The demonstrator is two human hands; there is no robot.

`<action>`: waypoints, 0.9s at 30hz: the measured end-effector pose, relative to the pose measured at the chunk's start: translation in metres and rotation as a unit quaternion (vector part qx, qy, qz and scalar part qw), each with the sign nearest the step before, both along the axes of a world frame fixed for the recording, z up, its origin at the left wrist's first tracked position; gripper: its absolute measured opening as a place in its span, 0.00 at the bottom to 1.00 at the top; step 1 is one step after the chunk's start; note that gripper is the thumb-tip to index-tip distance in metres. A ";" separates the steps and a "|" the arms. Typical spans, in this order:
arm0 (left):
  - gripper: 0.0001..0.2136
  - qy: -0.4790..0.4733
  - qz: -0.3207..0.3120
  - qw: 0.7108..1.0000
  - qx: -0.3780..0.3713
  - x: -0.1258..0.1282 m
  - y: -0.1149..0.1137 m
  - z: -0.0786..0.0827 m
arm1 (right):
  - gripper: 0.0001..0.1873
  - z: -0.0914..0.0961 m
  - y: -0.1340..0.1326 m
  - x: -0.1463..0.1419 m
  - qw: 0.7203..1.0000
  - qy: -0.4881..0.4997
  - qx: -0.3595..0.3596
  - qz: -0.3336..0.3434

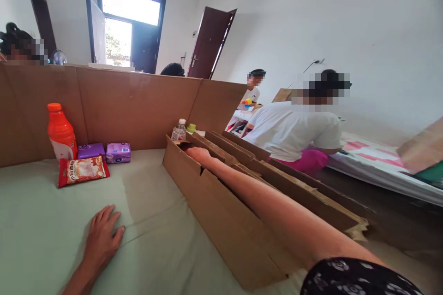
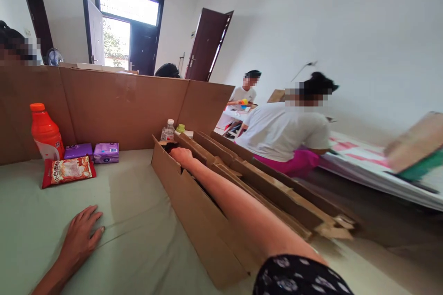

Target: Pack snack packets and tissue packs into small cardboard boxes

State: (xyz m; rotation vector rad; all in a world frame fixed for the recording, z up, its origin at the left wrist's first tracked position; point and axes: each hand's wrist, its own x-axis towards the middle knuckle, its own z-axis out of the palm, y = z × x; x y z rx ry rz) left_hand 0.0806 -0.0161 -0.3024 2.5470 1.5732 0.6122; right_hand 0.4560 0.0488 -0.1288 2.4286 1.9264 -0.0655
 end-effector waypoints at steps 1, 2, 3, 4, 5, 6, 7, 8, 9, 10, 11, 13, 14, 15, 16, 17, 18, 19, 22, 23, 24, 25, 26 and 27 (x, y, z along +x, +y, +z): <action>0.16 -0.002 -0.001 1.000 -0.002 0.000 0.000 0.000 | 0.17 0.001 0.001 -0.002 1.000 -0.007 0.002 -0.010; 0.16 -0.004 -0.003 1.000 -0.004 0.000 -0.001 0.001 | 0.17 0.004 0.001 -0.003 1.000 -0.012 0.008 -0.022; 0.16 -0.007 -0.006 1.000 -0.007 0.000 -0.001 0.002 | 0.16 0.009 0.000 -0.003 0.999 -0.015 0.018 -0.035; 0.16 -0.011 -0.009 1.000 -0.009 0.000 -0.001 0.003 | 0.16 0.016 -0.002 -0.002 0.998 -0.019 0.032 -0.045; 0.16 -0.014 -0.012 1.000 -0.012 0.000 0.000 0.005 | 0.16 0.025 -0.005 -0.001 0.997 -0.023 0.050 -0.056; 0.16 -0.018 -0.013 1.000 -0.015 0.001 0.000 0.006 | 0.14 0.035 -0.009 0.001 0.995 -0.027 0.071 -0.066; 0.16 -0.022 -0.013 1.000 -0.018 0.001 -0.001 0.007 | 0.12 0.046 -0.014 0.003 0.992 -0.030 0.094 -0.074; 0.16 -0.026 -0.012 0.999 -0.021 0.001 -0.001 0.007 | 0.11 0.058 -0.021 0.004 0.989 -0.033 0.120 -0.078; 0.15 -0.030 -0.011 0.999 -0.025 0.002 -0.003 0.008 | 0.10 0.070 -0.029 0.003 0.986 -0.034 0.146 -0.076; 0.15 -0.033 -0.011 0.999 -0.029 0.002 -0.004 0.009 | 0.11 0.081 -0.036 0.002 0.982 -0.033 0.171 -0.068; 0.15 -0.036 -0.010 0.999 -0.033 0.003 -0.006 0.009 | 0.12 0.092 -0.043 -0.001 0.979 -0.028 0.195 -0.052; 0.15 -0.038 -0.010 0.998 -0.042 0.004 -0.010 0.010 | 0.12 0.106 -0.052 -0.012 0.973 -0.007 0.230 -0.006; 0.15 -0.038 -0.009 0.998 -0.047 0.004 -0.012 0.010 | 0.11 0.109 -0.053 -0.019 0.971 0.009 0.238 0.023; 0.15 -0.038 -0.008 0.998 -0.052 0.004 -0.014 0.011 | 0.10 0.109 -0.051 -0.028 0.969 0.027 0.238 0.053; 0.15 -0.038 -0.006 0.998 -0.056 0.004 -0.015 0.011 | 0.09 0.106 -0.048 -0.040 0.968 0.047 0.231 0.083; 0.16 -0.038 -0.005 0.997 -0.060 0.004 -0.016 0.012 | 0.07 0.100 -0.042 -0.054 0.968 0.066 0.215 0.113; 0.16 -0.038 -0.004 0.997 -0.064 0.005 -0.017 0.012 | 0.06 0.091 -0.034 -0.069 0.968 0.084 0.194 0.139; 0.16 -0.039 -0.004 0.997 -0.066 0.005 -0.018 0.013 | 0.04 0.080 -0.025 -0.085 0.967 0.100 0.169 0.162; 0.15 -0.040 -0.008 0.997 -0.069 0.006 -0.019 0.014 | 0.03 0.039 0.006 -0.133 0.965 0.131 0.104 0.202; 0.15 -0.041 -0.008 0.997 -0.070 0.006 -0.019 0.013 | 0.02 0.025 0.016 -0.145 0.964 0.136 0.092 0.207; 0.15 -0.042 -0.009 0.997 -0.070 0.006 -0.019 0.013 | 0.01 0.013 0.026 -0.156 0.964 0.138 0.086 0.209; 0.15 -0.043 -0.009 0.997 -0.070 0.006 -0.019 0.012 | 0.02 0.004 0.034 -0.164 0.965 0.138 0.086 0.205; 0.15 -0.043 -0.009 0.997 -0.070 0.006 -0.018 0.011 | 0.04 -0.003 0.041 -0.169 0.967 0.136 0.091 0.198; 0.16 -0.044 -0.009 0.997 -0.069 0.006 -0.018 0.010 | 0.06 -0.007 0.046 -0.170 0.968 0.132 0.100 0.188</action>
